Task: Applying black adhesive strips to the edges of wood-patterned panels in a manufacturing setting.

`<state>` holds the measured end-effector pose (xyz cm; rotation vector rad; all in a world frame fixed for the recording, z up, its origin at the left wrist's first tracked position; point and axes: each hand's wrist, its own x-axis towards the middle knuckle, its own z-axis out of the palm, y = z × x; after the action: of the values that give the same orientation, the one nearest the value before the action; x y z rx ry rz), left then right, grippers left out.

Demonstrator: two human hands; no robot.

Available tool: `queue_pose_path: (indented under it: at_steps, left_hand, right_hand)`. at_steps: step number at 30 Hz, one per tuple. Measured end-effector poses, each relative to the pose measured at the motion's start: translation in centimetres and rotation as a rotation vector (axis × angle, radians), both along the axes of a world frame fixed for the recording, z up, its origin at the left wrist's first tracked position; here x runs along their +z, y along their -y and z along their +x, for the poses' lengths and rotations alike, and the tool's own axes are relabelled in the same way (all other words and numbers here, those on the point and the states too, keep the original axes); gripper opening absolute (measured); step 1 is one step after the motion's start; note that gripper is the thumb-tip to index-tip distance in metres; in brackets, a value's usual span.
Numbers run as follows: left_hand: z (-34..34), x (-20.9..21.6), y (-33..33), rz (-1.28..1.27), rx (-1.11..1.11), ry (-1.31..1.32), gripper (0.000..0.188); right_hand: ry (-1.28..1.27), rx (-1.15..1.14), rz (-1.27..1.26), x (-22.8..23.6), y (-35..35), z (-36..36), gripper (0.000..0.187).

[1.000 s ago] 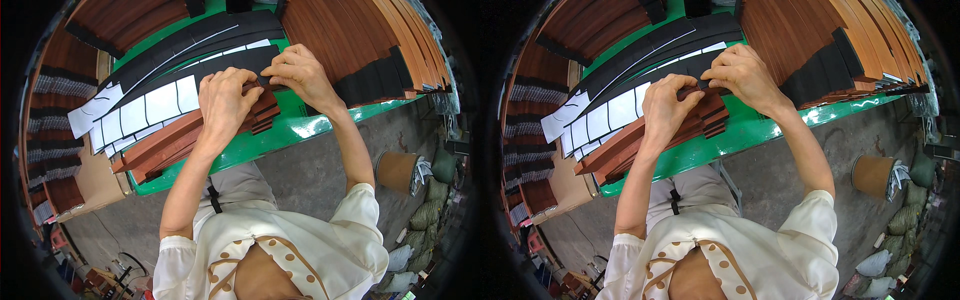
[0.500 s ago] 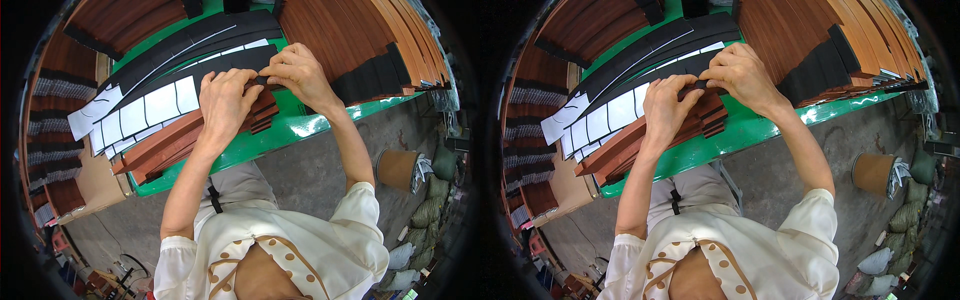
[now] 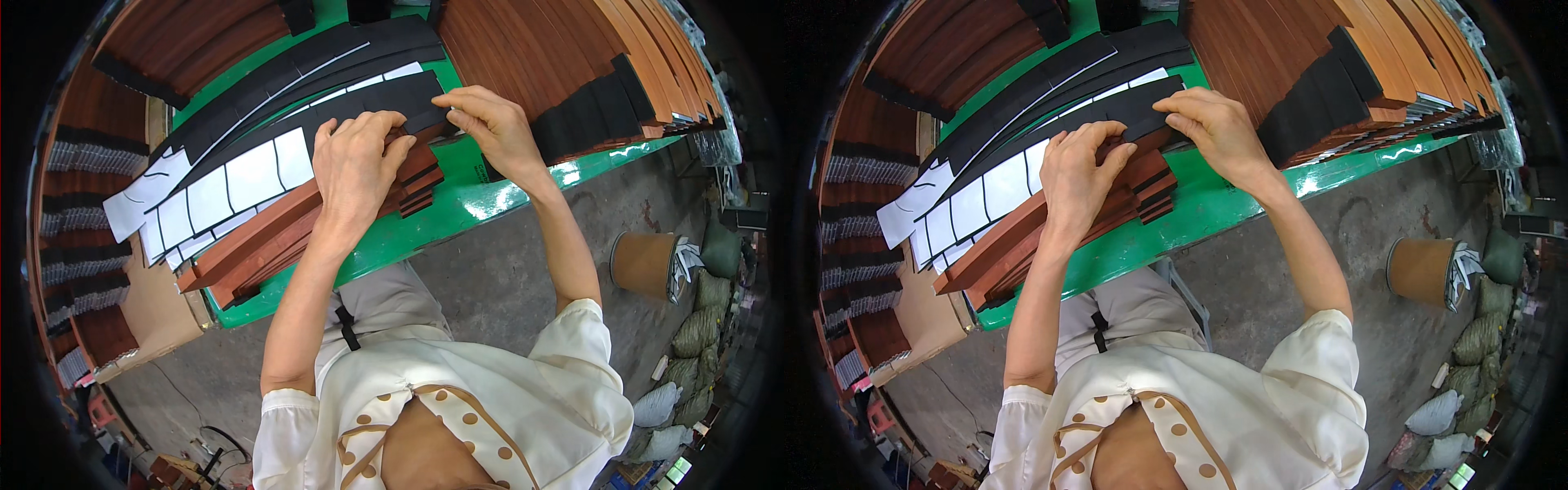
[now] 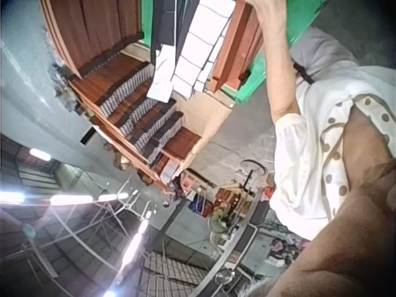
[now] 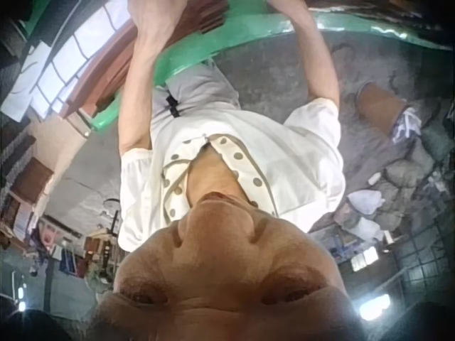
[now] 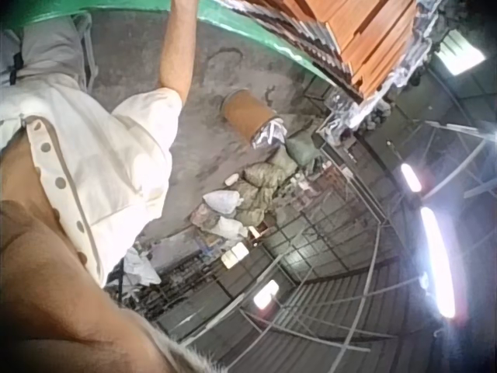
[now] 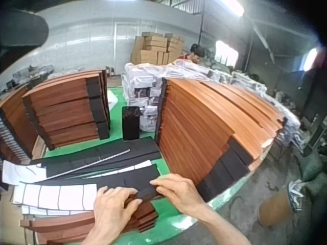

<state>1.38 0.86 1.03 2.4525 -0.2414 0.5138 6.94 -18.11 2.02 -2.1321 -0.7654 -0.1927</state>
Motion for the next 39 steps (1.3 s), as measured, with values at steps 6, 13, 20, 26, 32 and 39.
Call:
queue_pose_path:
  at_steps: [6,13,20,26,32,39]
  left_hand:
    - [-0.1,-0.2,0.3,0.058,-0.045,0.140,0.019]
    - [0.2,-0.6,0.4,0.149,-0.078,0.239,0.019]
    - [0.4,-1.5,0.4,0.132,-0.059,0.338,0.015]
    - [0.5,-1.7,1.1,0.060,0.024,0.469,0.006]
    - [0.1,-1.8,1.0,0.119,0.087,0.332,0.018]
    - [-10.2,7.5,-14.0,0.149,0.159,0.396,0.051]
  right_hand:
    - [-0.014,0.003,0.042,-0.4,-0.1,-0.1,0.017]
    - [-0.260,-0.084,0.179,-1.7,-1.1,-0.3,0.020]
    - [-0.283,-0.338,0.460,-3.8,-4.5,-1.9,0.018]
    - [-0.181,-0.378,0.423,-5.1,-3.9,-1.2,0.020]
    - [-0.193,-0.307,0.271,-3.7,-3.3,-1.3,0.025]
    - [0.014,-0.187,0.071,4.9,-7.6,-1.4,0.020]
